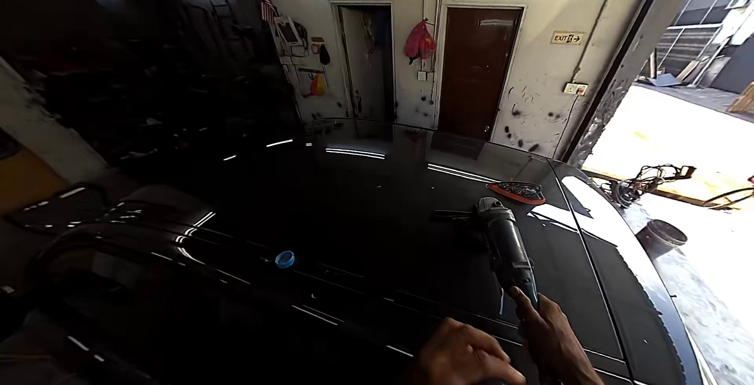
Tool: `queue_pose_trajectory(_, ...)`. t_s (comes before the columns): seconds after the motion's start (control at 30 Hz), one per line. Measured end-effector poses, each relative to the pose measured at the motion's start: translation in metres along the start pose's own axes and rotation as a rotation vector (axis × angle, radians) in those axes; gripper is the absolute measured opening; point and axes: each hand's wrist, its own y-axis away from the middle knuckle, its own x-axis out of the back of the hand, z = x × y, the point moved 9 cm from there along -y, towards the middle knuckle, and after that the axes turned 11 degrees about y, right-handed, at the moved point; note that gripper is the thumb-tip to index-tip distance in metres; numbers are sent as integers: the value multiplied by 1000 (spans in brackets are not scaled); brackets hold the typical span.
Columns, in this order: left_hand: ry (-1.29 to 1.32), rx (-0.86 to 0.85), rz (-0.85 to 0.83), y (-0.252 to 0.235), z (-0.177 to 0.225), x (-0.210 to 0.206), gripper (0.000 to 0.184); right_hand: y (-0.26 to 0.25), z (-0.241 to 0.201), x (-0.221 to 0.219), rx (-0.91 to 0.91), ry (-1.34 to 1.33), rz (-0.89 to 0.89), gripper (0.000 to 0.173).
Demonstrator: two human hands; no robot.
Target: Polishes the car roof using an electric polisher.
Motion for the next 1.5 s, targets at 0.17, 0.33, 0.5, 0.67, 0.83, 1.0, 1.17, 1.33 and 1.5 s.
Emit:
queue_pose_trajectory(0.17,-368,97,66,9,-83,83,21,19,-5,-3,-38,43,-35,57)
queue_pose_trajectory(0.33,-440,81,-27,-19,-100,106,27,20,-4,3,-37,93,-11,62)
queue_pose_trajectory(0.5,-425,68,421,21,-80,170,29,20,-20,-18,46,89,-53,60)
queue_pose_trajectory(0.67,-403,140,779,120,-86,228,28,12,-46,-55,84,76,-122,55)
queue_pose_trajectory(0.83,-391,281,784,165,-104,237,24,15,-65,-66,85,118,-134,54)
queue_pose_trajectory(1.0,-510,293,633,116,-108,242,22,18,-61,-71,55,98,-142,55)
queue_pose_trajectory(1.17,-937,184,252,-3,-146,193,26,13,-55,-66,44,72,-133,54)
queue_pose_trajectory(1.33,-1211,183,-34,-92,-209,132,51,-1,-62,-66,60,64,-118,54)
queue_pose_trajectory(1.5,-1290,379,-110,-129,-247,153,51,-16,-80,-79,66,61,-136,56)
